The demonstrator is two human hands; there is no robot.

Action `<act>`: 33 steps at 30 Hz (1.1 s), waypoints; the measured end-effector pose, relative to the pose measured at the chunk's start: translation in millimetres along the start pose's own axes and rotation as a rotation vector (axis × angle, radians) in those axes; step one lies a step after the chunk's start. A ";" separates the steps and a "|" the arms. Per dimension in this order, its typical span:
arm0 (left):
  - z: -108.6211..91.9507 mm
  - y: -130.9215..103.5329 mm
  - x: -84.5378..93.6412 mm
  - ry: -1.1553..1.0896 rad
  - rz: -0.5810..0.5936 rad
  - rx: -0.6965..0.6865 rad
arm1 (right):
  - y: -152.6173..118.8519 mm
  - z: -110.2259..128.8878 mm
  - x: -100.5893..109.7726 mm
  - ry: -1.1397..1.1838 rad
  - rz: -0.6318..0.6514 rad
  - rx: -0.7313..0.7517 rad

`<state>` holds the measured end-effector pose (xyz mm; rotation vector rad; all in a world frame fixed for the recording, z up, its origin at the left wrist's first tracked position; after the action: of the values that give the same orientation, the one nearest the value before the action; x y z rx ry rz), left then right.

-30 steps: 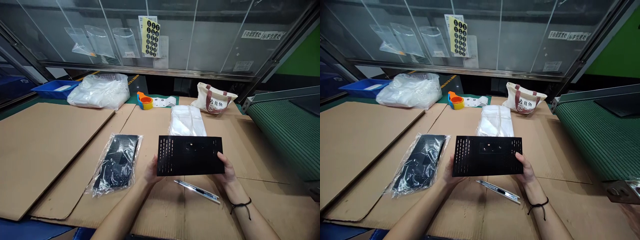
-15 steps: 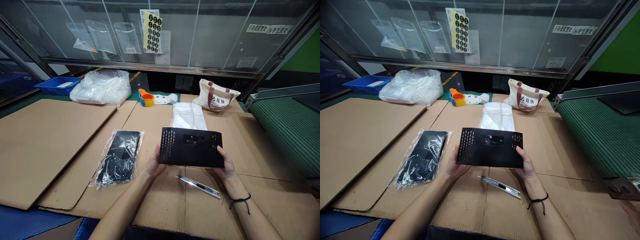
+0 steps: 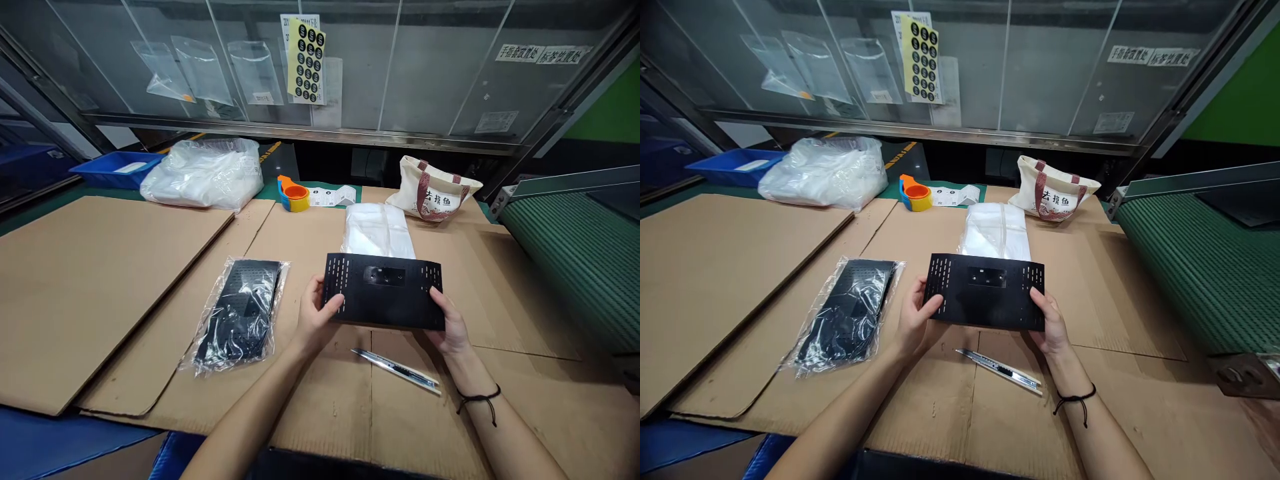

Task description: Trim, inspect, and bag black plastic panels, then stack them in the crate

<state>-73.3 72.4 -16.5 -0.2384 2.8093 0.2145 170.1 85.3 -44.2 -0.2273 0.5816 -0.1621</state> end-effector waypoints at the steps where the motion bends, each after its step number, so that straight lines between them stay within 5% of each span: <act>1: -1.6 -0.4 0.5 0.060 -0.011 -0.012 | -0.2 0.8 -0.5 -0.009 0.012 0.011; 11: 7.3 3.6 6.2 -0.105 -0.158 0.133 | 1.2 -0.8 2.1 -0.014 0.035 0.006; 20: 9.3 1.4 2.8 -0.174 -0.140 0.176 | 5.1 -5.6 6.3 0.053 0.025 -0.049; 33: 18.8 11.8 24.3 0.105 -0.187 0.033 | -3.4 -9.3 -4.8 -0.058 0.109 0.032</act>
<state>-92.7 83.7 -40.4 -0.5154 2.8682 0.1150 160.7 81.5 -48.3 -0.1688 0.5325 -0.0594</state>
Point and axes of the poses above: each hand's wrist, its own y-axis towards the middle knuckle, its own x-axis out of the back of the hand, z = x × y, the point moved 6 cm from there along y, towards the middle knuckle, and after that the axes turned 2 degrees about -z, right-handed, at the moved point
